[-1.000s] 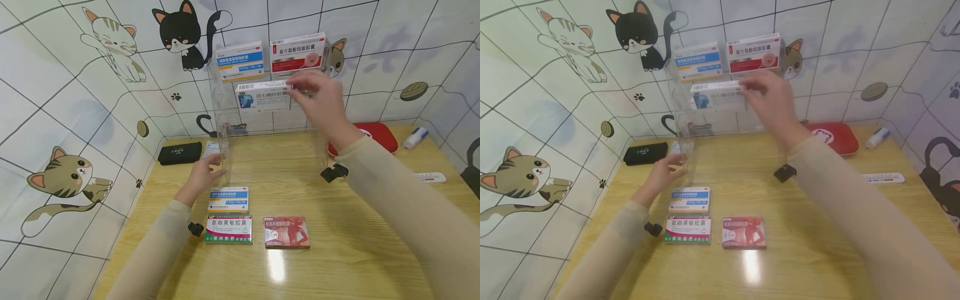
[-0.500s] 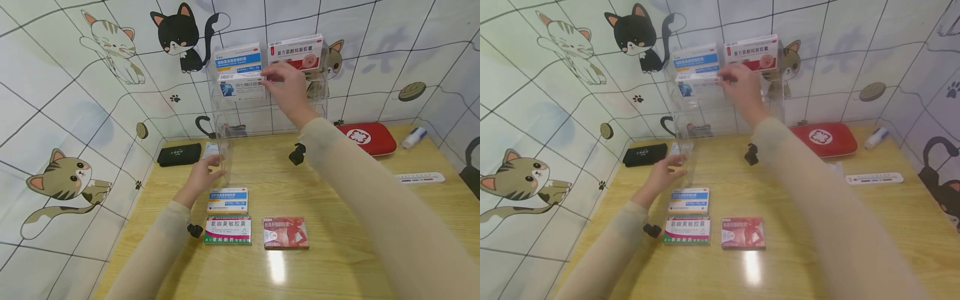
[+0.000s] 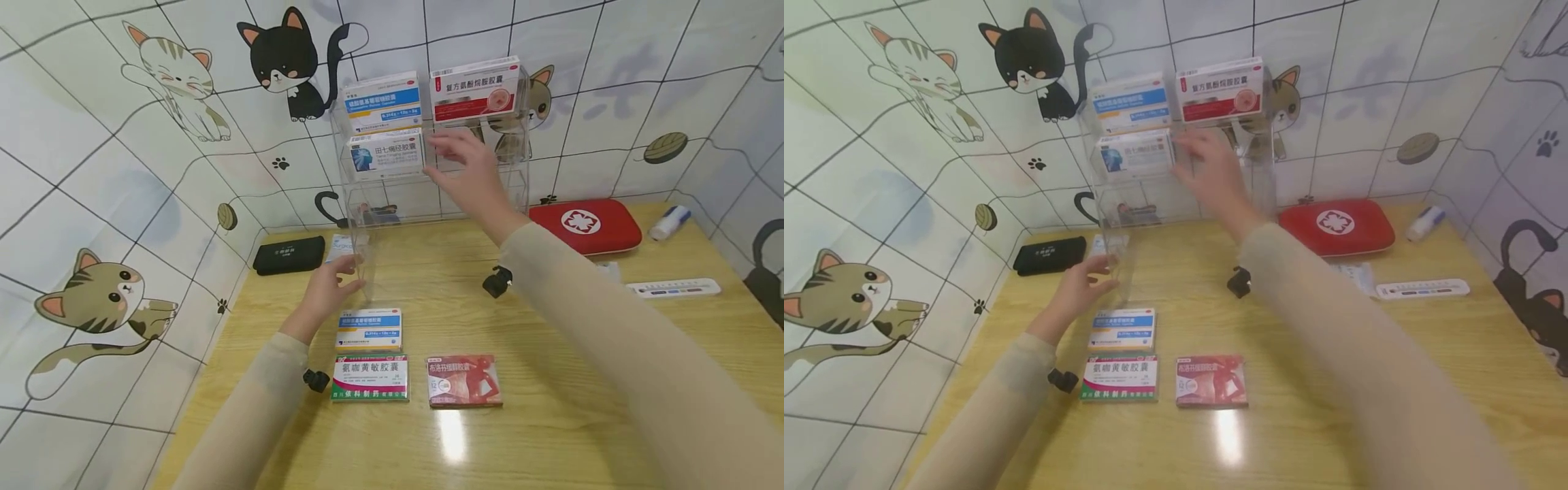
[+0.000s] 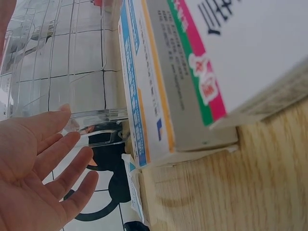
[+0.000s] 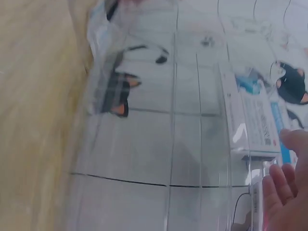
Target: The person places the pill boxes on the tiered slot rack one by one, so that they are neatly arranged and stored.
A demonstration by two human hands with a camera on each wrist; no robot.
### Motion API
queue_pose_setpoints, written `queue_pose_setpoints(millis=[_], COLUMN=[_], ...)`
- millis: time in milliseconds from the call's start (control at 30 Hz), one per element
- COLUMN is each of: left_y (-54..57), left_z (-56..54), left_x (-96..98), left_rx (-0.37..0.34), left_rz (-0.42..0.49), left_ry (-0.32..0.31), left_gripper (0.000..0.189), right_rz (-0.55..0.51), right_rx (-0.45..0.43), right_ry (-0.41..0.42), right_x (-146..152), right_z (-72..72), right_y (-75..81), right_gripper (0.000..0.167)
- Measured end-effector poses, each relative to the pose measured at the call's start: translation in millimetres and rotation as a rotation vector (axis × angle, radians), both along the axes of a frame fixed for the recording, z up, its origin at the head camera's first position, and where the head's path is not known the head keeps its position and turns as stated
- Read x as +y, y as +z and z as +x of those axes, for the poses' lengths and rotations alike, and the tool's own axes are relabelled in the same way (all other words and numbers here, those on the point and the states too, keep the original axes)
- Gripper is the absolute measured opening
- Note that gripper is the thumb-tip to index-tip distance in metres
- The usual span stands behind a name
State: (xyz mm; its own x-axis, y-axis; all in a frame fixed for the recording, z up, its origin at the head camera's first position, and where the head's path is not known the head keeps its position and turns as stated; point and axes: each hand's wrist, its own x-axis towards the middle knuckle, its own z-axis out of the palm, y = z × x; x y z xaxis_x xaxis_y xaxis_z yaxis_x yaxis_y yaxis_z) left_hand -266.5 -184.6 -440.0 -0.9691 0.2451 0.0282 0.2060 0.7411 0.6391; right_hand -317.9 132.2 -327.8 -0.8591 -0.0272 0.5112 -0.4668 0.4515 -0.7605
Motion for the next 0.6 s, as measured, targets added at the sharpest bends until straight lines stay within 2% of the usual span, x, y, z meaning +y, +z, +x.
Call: queue_pose_setpoints(millis=[133, 300, 500, 600], left_y=[-0.4, -1.6, -3.1, -2.0], left_z=[0.4, 1.0, 3.1, 2.3], left_x=[-1.5, -1.1, -1.1, -0.2], left_rx=[-0.005, -0.003, -0.003, 0.012], left_rz=[0.004, 0.009, 0.005, 0.003], left_ry=[-0.001, 0.002, 0.005, -0.007], left_gripper=[0.051, 0.051, 0.051, 0.051], right_rz=[0.074, 0.168, 0.342, 0.41], right_rx=[-0.01, -0.013, -0.187, -0.225], right_ry=[-0.002, 0.061, 0.1, 0.15], right_x=[10.6, 30.0, 52.4, 61.7], right_z=[38.9, 85.1, 138.1, 158.2], right_y=[-17.2, -48.4, -87.2, -103.3], right_gripper=[0.038, 0.031, 0.028, 0.028])
